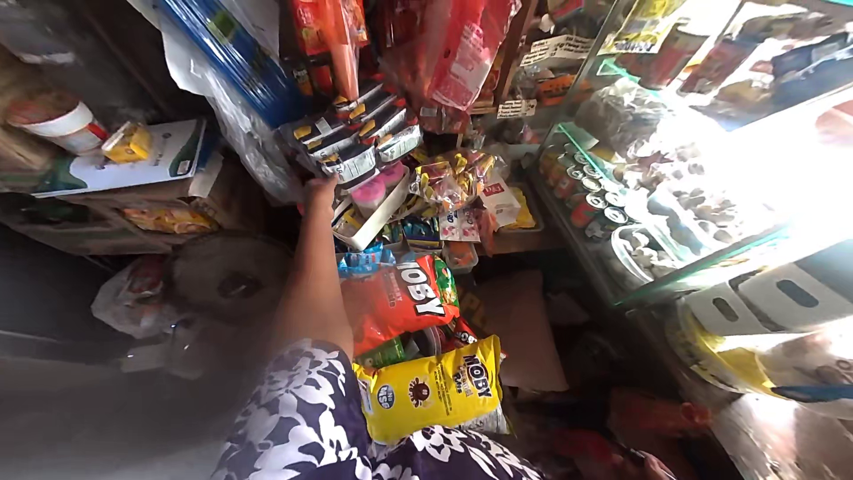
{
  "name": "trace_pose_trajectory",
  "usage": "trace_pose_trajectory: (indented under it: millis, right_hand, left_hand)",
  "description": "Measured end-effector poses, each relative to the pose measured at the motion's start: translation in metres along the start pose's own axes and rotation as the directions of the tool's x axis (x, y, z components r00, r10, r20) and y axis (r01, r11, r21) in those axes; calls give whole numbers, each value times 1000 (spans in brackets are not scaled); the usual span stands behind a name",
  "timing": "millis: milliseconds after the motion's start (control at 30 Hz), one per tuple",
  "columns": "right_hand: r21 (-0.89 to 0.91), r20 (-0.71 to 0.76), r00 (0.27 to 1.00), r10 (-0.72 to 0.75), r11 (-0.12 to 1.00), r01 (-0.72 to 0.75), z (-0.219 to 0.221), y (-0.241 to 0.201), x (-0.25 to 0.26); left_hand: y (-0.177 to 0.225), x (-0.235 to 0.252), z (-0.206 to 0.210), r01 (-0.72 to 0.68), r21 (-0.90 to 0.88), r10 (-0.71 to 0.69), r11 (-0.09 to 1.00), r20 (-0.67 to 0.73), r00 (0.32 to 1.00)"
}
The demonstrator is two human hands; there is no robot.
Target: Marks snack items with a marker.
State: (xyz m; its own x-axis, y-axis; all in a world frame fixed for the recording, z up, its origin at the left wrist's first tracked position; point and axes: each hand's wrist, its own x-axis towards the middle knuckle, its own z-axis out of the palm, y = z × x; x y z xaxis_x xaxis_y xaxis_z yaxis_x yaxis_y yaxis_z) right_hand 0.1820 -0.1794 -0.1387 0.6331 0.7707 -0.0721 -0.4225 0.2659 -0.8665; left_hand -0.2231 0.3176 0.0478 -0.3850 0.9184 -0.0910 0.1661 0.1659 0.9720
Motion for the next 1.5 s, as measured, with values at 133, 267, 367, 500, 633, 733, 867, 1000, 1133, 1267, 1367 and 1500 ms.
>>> trace_pose_trajectory:
  millis: [133,267,367,500,633,733,867,1000,1133,1267,1367,1500]
  right_hand:
    - [-20,-495,855,156,982,-190,84,-37,-23]
    - [-13,-347,929,130,990,-144,58,-29,-32]
    - [-45,-380,914,143,984,-173,45,-21,-30]
    - [-5,-387,916,106,993,-117,36,-9,-25]
    - [-57,-399,913,85,991,-117,48,-15,-25]
    - [-64,-371,928,30,996,-58,48,-17,-24]
    - [-21,-315,949,-26,1000,21,40,-19,-20]
    - [-2,-278,958,-65,998,67,54,-30,-15]
    - [13,-222,970,-97,995,103,66,-44,-10]
    - [117,-266,962,-55,989,89,81,-62,-8]
    - [287,-173,981,-82,949,130,79,-71,-1]
    - [249,-74,960,-271,927,281,97,-104,3]
  left_hand:
    - [6,8,12,-102,-34,103,994,45,994]
    - [23,9,19,-199,-133,211,971,76,975]
    - [34,8,21,-233,-155,246,960,72,967]
    - [42,2,24,-287,-203,302,936,48,952]
    - [35,-7,14,-350,-289,388,891,82,918]
    - [30,-18,-1,-393,-325,442,860,91,893]
    - [25,-37,-20,-395,-432,475,811,92,875]
    - [19,-65,-36,-376,-500,493,780,120,862]
    - [6,-89,-52,-382,-529,531,758,160,832]
    - [-2,-121,-66,-415,-536,582,735,185,792]
    - [-1,-153,-62,-384,-523,562,761,234,793]
    - [14,-193,-33,-373,-470,573,800,416,706]
